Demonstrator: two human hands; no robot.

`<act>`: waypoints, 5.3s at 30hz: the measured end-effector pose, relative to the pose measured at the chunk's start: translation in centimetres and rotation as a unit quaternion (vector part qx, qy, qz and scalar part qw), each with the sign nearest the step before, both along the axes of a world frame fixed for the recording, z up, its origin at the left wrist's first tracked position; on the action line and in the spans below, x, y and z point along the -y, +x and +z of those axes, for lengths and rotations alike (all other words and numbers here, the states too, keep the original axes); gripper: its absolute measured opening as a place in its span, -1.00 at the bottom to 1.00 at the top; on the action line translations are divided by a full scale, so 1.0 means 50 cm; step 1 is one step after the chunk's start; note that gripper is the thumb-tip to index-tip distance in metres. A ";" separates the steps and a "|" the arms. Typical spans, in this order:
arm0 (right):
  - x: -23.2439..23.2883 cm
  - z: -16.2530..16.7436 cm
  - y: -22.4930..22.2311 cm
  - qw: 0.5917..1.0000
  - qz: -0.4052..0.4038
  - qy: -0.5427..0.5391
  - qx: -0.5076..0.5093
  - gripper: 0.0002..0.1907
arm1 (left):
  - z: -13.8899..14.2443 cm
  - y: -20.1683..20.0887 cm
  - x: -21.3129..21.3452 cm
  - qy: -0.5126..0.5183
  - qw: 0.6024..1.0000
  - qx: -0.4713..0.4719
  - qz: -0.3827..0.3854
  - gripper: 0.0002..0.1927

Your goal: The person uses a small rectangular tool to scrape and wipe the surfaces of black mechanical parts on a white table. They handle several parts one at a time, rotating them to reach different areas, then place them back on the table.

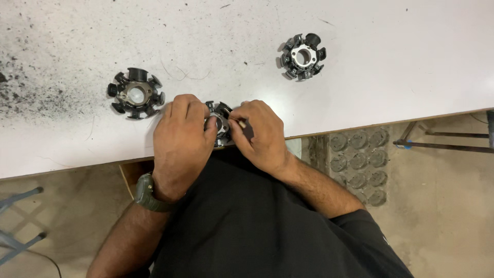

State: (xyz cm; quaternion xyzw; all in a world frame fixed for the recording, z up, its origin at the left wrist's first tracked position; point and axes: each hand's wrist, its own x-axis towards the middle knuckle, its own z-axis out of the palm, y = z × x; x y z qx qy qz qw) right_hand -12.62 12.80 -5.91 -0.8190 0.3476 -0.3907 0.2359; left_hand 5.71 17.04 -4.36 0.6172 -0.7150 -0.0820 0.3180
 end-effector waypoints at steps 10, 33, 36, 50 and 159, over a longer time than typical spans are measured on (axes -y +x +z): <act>-0.001 0.006 -0.007 1.000 0.001 -0.010 0.019 -0.75 | 0.012 0.007 0.003 -0.029 0.999 -0.013 -0.006 -0.79; -0.002 -0.010 -0.016 0.997 0.035 -0.064 -0.015 -0.71 | -0.002 0.012 0.003 0.007 0.996 -0.082 -0.025 -0.86; -0.007 -0.017 -0.011 0.997 0.040 -0.056 -0.018 -0.70 | -0.003 0.010 -0.002 0.016 0.995 -0.102 -0.011 -0.88; -0.004 -0.026 -0.007 0.996 0.040 -0.078 -0.020 -0.69 | -0.044 0.005 -0.013 -0.047 0.997 -0.055 -0.015 -0.84; 0.015 0.014 0.008 0.999 -0.002 -0.009 -0.052 -0.74 | -0.059 -0.017 0.012 -0.048 0.996 -0.072 0.024 -0.85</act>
